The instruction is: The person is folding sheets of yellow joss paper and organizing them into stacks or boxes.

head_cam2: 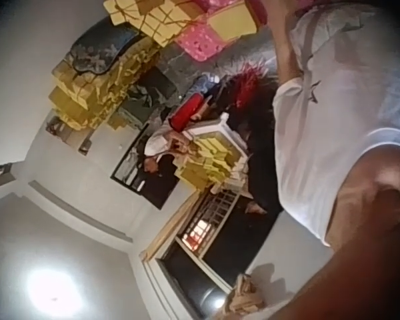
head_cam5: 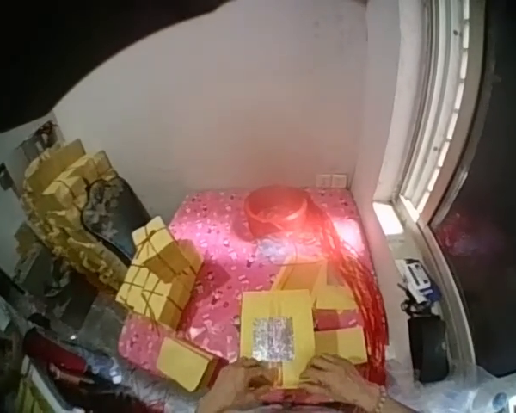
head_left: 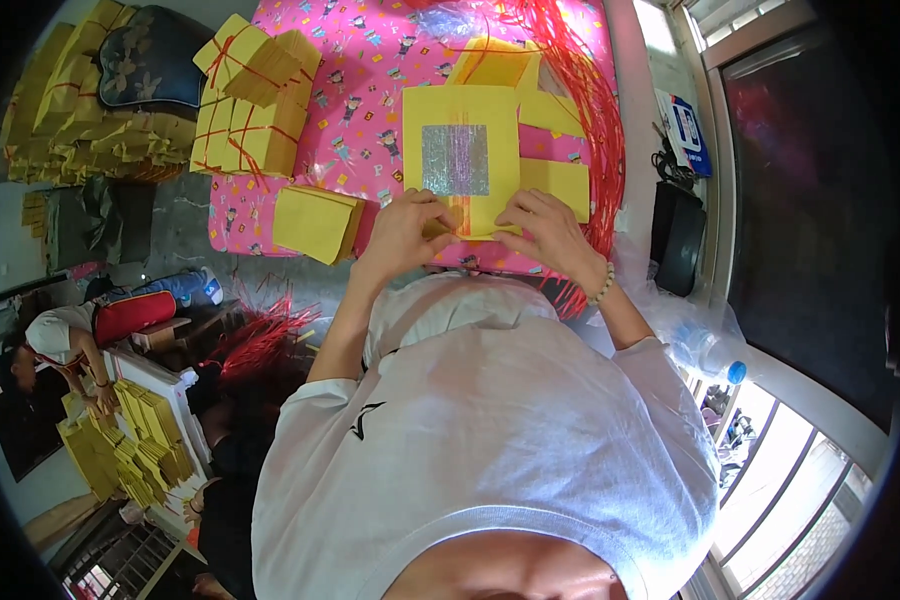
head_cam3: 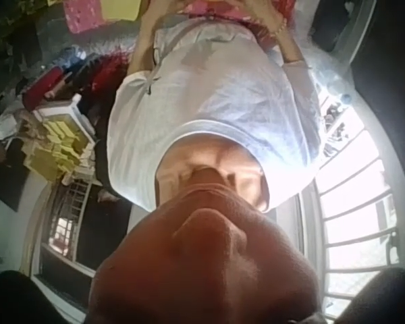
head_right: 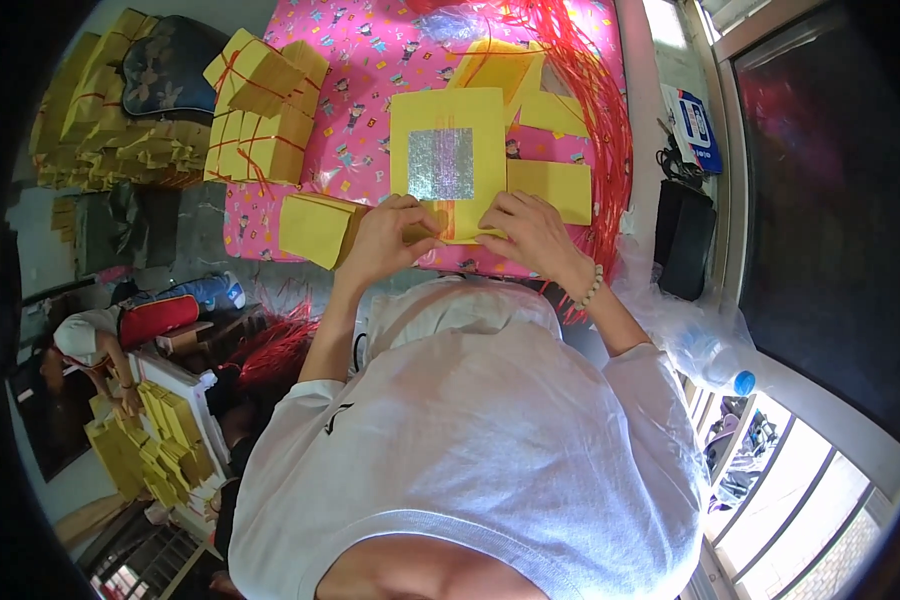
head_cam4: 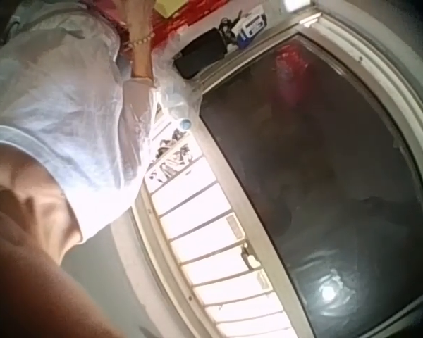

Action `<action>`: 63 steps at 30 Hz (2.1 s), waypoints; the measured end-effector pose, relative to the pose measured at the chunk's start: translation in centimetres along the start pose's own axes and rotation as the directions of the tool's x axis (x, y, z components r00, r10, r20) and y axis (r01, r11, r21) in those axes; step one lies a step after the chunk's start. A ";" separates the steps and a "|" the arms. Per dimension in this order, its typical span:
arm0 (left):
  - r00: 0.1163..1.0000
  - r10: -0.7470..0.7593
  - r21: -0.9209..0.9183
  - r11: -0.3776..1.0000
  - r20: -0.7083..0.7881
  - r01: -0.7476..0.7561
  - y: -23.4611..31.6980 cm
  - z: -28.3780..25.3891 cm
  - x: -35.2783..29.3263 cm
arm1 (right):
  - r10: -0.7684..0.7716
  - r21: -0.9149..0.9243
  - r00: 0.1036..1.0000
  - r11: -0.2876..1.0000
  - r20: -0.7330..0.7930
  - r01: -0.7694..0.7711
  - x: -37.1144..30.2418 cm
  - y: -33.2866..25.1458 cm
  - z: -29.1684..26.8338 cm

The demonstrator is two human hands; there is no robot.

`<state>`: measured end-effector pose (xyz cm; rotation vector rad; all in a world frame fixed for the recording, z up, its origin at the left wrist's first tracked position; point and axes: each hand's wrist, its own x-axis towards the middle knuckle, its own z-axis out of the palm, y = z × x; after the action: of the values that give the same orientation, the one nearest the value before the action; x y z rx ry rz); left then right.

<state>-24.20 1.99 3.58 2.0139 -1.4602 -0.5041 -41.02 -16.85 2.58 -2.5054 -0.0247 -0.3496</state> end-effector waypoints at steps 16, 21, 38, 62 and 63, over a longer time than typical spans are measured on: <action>0.994 -0.103 -0.157 0.982 0.026 0.106 -0.1 -0.1 0.4 | -0.004 0.004 0.998 1.000 0.065 0.004 1.0 -0.4 -0.9; 0.996 -0.092 -0.259 0.962 -0.007 0.087 -0.2 0.0 0.4 | -0.029 -0.025 0.998 0.999 0.049 0.030 1.0 -0.1 -0.8; 0.986 -0.169 -0.359 0.920 -0.001 0.157 -1.3 0.9 0.2 | 0.298 0.276 0.953 0.912 0.060 -0.303 0.9 0.6 1.2; 0.995 0.090 0.002 0.996 -0.053 -0.090 1.3 0.0 0.9 | 0.195 0.197 0.977 0.965 -0.081 -0.176 2.1 -1.9 -0.7; 0.991 0.089 0.073 0.994 -0.095 -0.083 1.4 0.3 1.1 | 0.189 0.194 0.978 0.966 -0.088 -0.169 2.4 -1.9 -0.9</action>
<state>-25.04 0.55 4.34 1.9891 -1.5152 -0.3184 -39.12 -15.95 5.01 -2.2806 0.2015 -0.3854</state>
